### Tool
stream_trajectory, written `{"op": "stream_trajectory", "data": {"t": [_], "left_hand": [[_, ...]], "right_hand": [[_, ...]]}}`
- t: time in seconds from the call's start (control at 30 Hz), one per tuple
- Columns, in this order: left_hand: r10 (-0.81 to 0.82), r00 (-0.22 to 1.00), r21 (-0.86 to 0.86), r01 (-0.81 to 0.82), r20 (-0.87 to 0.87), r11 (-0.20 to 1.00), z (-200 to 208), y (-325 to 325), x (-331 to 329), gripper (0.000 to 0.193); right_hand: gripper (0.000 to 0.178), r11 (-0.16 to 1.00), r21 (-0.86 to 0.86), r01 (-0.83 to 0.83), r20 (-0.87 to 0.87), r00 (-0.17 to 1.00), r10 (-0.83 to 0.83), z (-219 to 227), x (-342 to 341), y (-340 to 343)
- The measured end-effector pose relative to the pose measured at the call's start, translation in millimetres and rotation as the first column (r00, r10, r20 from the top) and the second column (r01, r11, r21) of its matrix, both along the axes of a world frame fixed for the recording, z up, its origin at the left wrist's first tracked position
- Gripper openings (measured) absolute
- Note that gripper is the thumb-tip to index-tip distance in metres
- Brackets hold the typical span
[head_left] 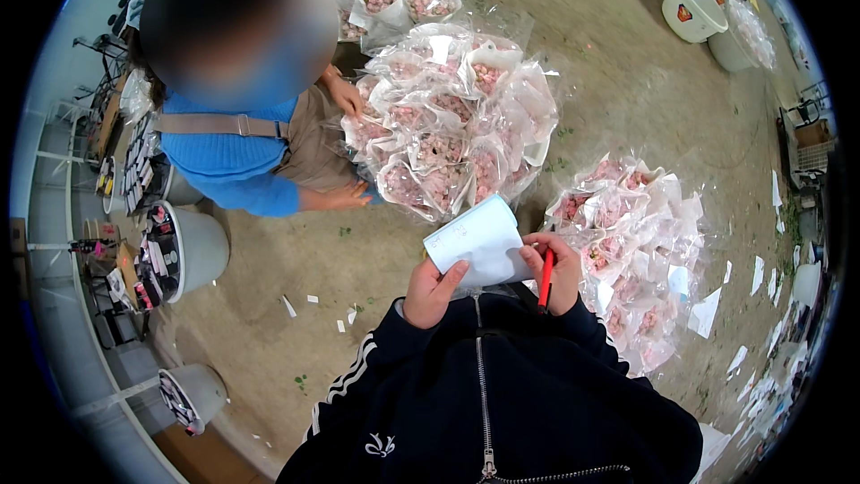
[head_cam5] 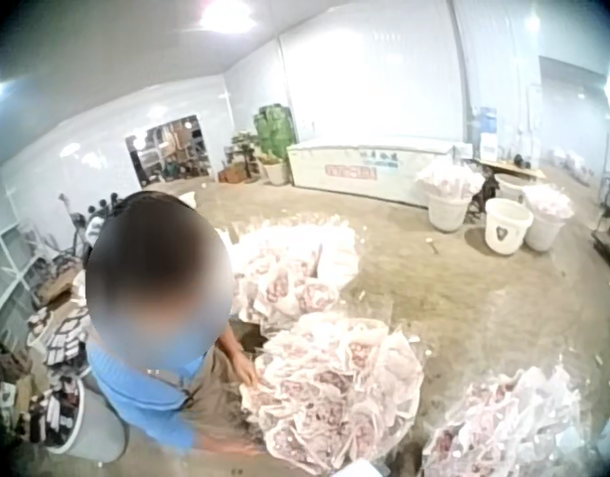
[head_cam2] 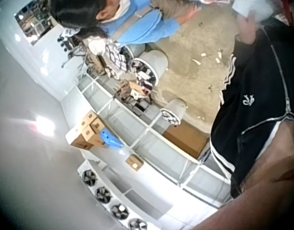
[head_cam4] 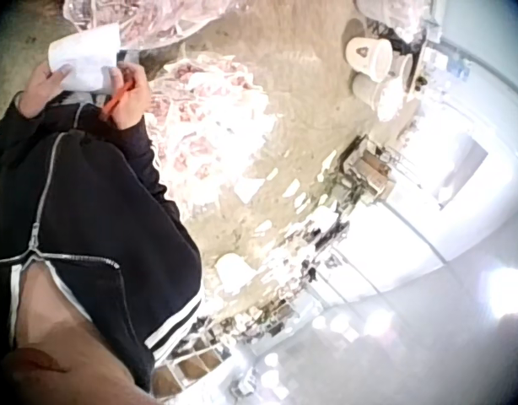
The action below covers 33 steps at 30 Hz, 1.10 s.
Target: The person writes on a roll of white labels using a red pen and attaches them to wrapped pink flower bouquets. A coworker is also seen arranging and wrapping bouquets in the background.
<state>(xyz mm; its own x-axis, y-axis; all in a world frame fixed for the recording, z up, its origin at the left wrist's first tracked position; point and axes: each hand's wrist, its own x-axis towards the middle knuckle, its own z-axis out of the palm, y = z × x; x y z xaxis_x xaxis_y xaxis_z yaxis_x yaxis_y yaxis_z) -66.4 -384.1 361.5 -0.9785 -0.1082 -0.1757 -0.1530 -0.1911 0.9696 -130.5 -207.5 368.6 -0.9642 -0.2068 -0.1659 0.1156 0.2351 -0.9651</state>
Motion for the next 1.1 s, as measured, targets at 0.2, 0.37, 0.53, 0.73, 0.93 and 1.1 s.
{"op": "stream_trajectory", "data": {"t": [0.2,0.37,0.53,0.73,0.93,1.1], "left_hand": [[0.051,0.995,0.271,-0.073,0.087,0.96,-2.8,1.6,5.8,0.031],[0.003,0.982,0.441,-0.087,0.189,0.893,-2.5,11.6,0.2,0.033],[-0.031,0.99,0.324,-0.015,0.136,0.946,-2.8,18.0,-7.3,0.031],[-0.039,0.969,0.415,-0.068,0.245,0.907,-6.7,22.9,-1.0,0.034],[0.012,0.974,0.469,-0.12,0.228,0.875,-7.8,23.8,5.2,0.032],[0.027,0.97,0.496,-0.148,0.243,0.855,-6.1,23.2,11.1,0.034]], "right_hand": [[0.016,0.999,0.015,-0.045,-0.034,0.998,0.045,-3.1,4.2,-7.3],[0.018,0.999,0.04,0.008,-0.04,0.999,-0.006,1.4,6.1,4.1],[0.019,0.997,-0.003,0.078,-0.025,0.997,-0.079,3.9,10.7,13.6],[0.017,0.997,0.039,0.06,0.012,0.998,-0.061,0.4,14.1,18.1],[0.019,1.0,-0.005,0.007,0.024,1.0,-0.007,-1.7,11.0,15.6],[0.016,0.989,0.083,-0.123,0.02,0.992,0.122,-11.7,10.2,18.1]]}}
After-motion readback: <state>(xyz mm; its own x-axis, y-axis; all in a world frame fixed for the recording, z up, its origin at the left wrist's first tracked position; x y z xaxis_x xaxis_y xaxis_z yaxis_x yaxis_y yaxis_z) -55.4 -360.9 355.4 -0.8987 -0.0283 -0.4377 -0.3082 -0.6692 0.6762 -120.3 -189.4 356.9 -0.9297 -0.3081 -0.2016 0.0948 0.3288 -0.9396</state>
